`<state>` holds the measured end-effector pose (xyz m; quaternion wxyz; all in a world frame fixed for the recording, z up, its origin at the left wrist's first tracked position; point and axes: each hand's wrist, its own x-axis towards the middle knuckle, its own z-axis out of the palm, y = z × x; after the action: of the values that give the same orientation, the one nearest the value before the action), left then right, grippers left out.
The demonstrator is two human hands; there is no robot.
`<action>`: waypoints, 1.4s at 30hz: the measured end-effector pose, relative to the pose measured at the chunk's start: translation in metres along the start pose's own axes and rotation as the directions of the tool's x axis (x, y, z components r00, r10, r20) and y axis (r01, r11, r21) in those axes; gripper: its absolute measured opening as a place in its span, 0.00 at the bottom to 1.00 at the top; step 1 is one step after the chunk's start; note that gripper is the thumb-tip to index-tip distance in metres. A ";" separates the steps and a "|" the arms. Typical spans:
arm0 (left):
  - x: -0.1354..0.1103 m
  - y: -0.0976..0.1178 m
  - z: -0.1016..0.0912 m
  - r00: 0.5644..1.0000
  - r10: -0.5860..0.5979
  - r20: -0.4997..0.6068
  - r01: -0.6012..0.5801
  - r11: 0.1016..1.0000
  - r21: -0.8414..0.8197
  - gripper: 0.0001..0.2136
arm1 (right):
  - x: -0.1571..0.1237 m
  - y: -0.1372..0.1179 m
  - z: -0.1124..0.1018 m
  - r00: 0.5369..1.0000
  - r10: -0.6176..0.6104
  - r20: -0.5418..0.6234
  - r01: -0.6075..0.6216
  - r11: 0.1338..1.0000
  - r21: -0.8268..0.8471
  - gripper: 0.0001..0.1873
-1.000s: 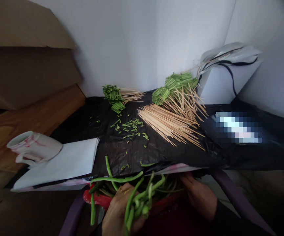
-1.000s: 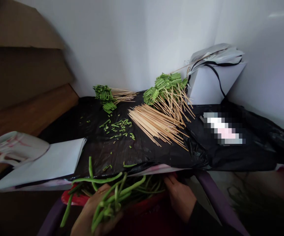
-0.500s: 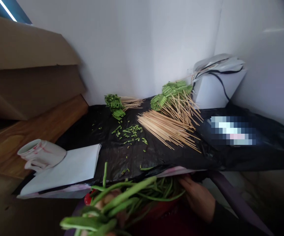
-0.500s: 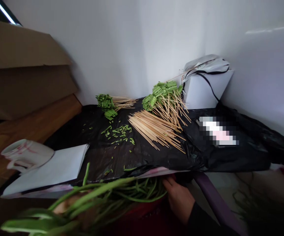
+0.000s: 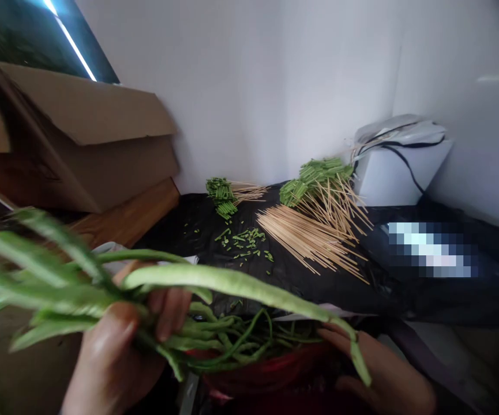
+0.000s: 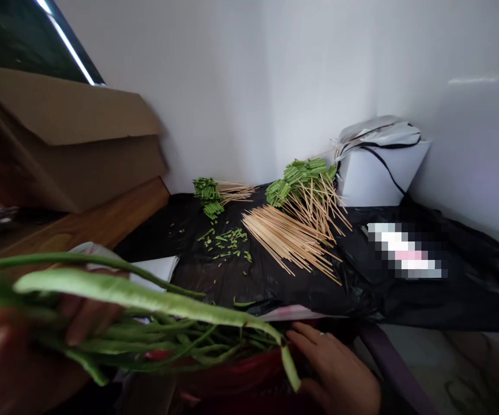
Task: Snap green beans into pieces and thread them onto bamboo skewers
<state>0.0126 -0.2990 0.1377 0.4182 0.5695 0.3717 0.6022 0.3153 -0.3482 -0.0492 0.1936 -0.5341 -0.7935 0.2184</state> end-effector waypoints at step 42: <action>0.231 -0.163 -0.017 0.681 -0.732 -0.036 0.564 0.555 -0.612 0.11 | 0.320 -0.031 -0.127 0.996 0.011 0.091 0.055 0.715 -0.697 0.17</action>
<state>0.0083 -0.0231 0.0725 0.6992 0.1485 0.4215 0.5580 0.2474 -0.0427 0.0971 -0.0548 -0.5479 -0.8313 -0.0759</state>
